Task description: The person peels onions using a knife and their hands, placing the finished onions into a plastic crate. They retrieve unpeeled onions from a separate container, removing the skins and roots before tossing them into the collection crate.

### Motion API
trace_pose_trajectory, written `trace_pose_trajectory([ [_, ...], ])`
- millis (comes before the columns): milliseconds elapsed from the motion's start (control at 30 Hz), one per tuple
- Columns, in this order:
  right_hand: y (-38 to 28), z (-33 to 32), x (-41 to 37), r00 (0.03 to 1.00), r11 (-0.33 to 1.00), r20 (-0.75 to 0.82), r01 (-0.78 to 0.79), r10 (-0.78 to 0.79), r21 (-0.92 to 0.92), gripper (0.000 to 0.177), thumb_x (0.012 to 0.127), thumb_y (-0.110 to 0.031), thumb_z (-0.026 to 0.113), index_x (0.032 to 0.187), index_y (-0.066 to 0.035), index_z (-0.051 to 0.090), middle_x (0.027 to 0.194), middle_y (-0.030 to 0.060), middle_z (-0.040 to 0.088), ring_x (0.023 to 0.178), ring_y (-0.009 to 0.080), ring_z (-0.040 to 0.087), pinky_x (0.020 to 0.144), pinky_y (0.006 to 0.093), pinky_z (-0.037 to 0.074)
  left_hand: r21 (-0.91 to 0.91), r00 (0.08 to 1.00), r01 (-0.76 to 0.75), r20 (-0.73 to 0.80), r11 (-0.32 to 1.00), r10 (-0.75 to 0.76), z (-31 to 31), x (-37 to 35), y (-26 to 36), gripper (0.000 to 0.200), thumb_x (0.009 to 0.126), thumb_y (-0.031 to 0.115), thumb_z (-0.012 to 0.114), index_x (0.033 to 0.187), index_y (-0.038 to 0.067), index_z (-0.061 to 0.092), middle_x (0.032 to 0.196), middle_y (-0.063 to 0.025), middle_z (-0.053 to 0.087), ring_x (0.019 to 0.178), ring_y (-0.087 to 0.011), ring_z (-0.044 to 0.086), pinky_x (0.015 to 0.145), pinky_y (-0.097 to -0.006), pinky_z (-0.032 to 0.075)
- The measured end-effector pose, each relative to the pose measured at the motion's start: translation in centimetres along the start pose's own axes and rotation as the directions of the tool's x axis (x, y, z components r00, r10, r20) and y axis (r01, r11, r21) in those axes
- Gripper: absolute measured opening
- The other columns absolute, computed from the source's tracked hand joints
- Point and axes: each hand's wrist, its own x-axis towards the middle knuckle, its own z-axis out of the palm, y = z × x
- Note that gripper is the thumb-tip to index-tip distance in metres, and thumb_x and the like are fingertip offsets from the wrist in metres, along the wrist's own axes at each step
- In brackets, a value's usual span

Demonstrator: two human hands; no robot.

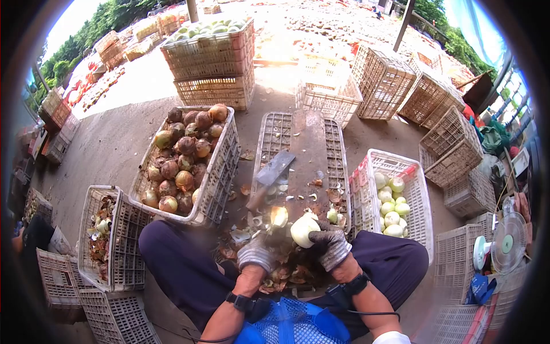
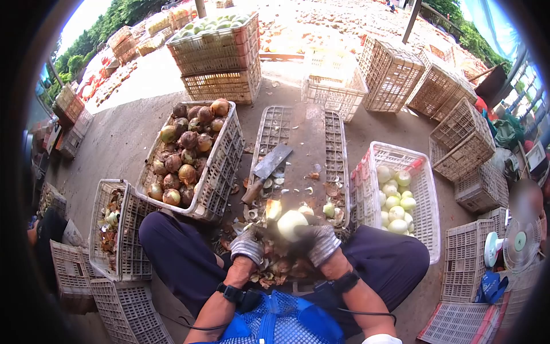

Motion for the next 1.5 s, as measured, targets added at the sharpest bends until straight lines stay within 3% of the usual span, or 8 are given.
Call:
trace_pose_trajectory([
  [167, -2.0, 1.1, -1.2, 0.986, 0.99, -0.114, 0.112, -0.122, -0.089, 0.027, 0.076, 0.001, 0.066, 0.102, 0.005, 0.061, 0.092, 0.0127, 0.066, 0.083, 0.0221, 0.064, 0.075, 0.0332, 0.054, -0.662, 0.932, 0.13, 0.336, 0.738, 0.137, 1.7, -0.9, -2.1, 0.014, 0.072, 0.004, 0.068, 0.083, 0.002, 0.061, 0.069, -0.0041, 0.06, 0.057, -0.0148, 0.056, 0.051, -0.0282, 0.046],
  [467, -17.8, 0.8, -13.2, 0.525, 0.514, -0.065, 0.79, -0.849, -0.334, 0.053, 0.064, 0.002, 0.074, 0.115, 0.007, 0.057, 0.1, 0.0133, 0.065, 0.089, 0.0217, 0.064, 0.081, 0.0321, 0.053, -0.451, 0.979, 0.109, 0.202, 0.886, -0.018, 5.2, 3.0, -7.2, 0.031, 0.054, 0.007, 0.078, 0.081, 0.003, 0.063, 0.071, -0.0043, 0.064, 0.064, -0.0148, 0.06, 0.059, -0.0304, 0.05],
  [667, -20.6, -13.7, -20.8, 0.175, 0.462, -0.434, 0.464, -0.884, -0.755, 0.052, 0.061, 0.014, 0.07, 0.11, 0.002, 0.061, 0.098, 0.0113, 0.066, 0.084, 0.0208, 0.065, 0.072, 0.0308, 0.055, -0.197, 0.984, 0.105, 0.165, 0.975, -0.073, 3.0, 2.4, -4.5, 0.03, 0.061, 0.012, 0.075, 0.088, 0.004, 0.065, 0.078, -0.0081, 0.068, 0.067, -0.0199, 0.063, 0.063, -0.0331, 0.051],
  [767, -19.7, -21.1, -22.4, 0.144, 0.615, -0.599, 0.217, -0.788, -0.758, 0.055, 0.061, 0.015, 0.07, 0.113, 0.0, 0.06, 0.099, 0.0111, 0.066, 0.082, 0.0208, 0.066, 0.068, 0.0304, 0.055, -0.225, 0.995, -0.096, -0.052, 0.97, 0.086, 2.5, 3.0, -4.6, 0.032, 0.058, -0.003, 0.076, 0.086, 0.002, 0.062, 0.065, -0.0048, 0.061, 0.054, -0.0125, 0.055, 0.048, -0.0288, 0.047],
  [900, -18.6, -32.1, -22.6, 0.14, 0.691, -0.701, -0.123, -0.699, -0.713, 0.07, 0.057, 0.012, 0.073, 0.123, 0.003, 0.053, 0.119, 0.0178, 0.059, 0.103, 0.026, 0.06, 0.088, 0.0308, 0.049, -0.337, 0.997, 0.016, -0.063, 0.941, -0.04, 1.7, 4.6, -3.6, 0.041, 0.058, 0.003, 0.08, 0.095, 0.002, 0.062, 0.079, -0.0067, 0.065, 0.068, -0.0139, 0.059, 0.06, -0.0297, 0.05],
  [1033, -18.5, -33.2, -21.6, 0.092, 0.593, -0.603, -0.114, -0.793, -0.797, 0.059, 0.063, 0.01, 0.07, 0.119, 0.007, 0.054, 0.117, 0.0192, 0.059, 0.103, 0.0288, 0.06, 0.093, 0.0327, 0.046, 0.215, 0.995, -0.001, -0.097, 0.977, 0.022, 0.8, 6.3, 1.9, 0.06, 0.062, 0.037, 0.08, 0.109, 0.004, 0.061, 0.098, -0.0196, 0.066, 0.091, -0.0331, 0.064, 0.076, -0.0412, 0.052],
  [1233, -20.2, -17.8, -20.6, 0.321, 0.605, -0.513, 0.422, -0.796, -0.675, 0.035, 0.069, 0.006, 0.07, 0.103, 0.005, 0.062, 0.096, 0.0141, 0.066, 0.082, 0.0235, 0.066, 0.074, 0.0304, 0.055, 0.275, 0.995, 0.08, -0.072, 0.958, -0.062, 2.4, 7.6, 4.7, 0.033, 0.072, 0.026, 0.067, 0.098, 0.006, 0.067, 0.1, -0.019, 0.066, 0.093, -0.0349, 0.064, 0.076, -0.0416, 0.052],
  [1500, -14.8, 0.5, -13.5, 0.752, 0.664, -0.184, 0.405, -0.633, -0.629, 0.033, 0.07, 0.004, 0.066, 0.103, 0.006, 0.062, 0.091, 0.0142, 0.067, 0.082, 0.0216, 0.066, 0.075, 0.0305, 0.055, -0.062, 0.944, -0.191, -0.287, 0.98, 0.166, 5.1, 9.0, -2.5, 0.035, 0.076, 0.035, 0.065, 0.092, 0.004, 0.063, 0.087, -0.0141, 0.066, 0.075, -0.0313, 0.064, 0.065, -0.0411, 0.051],
])
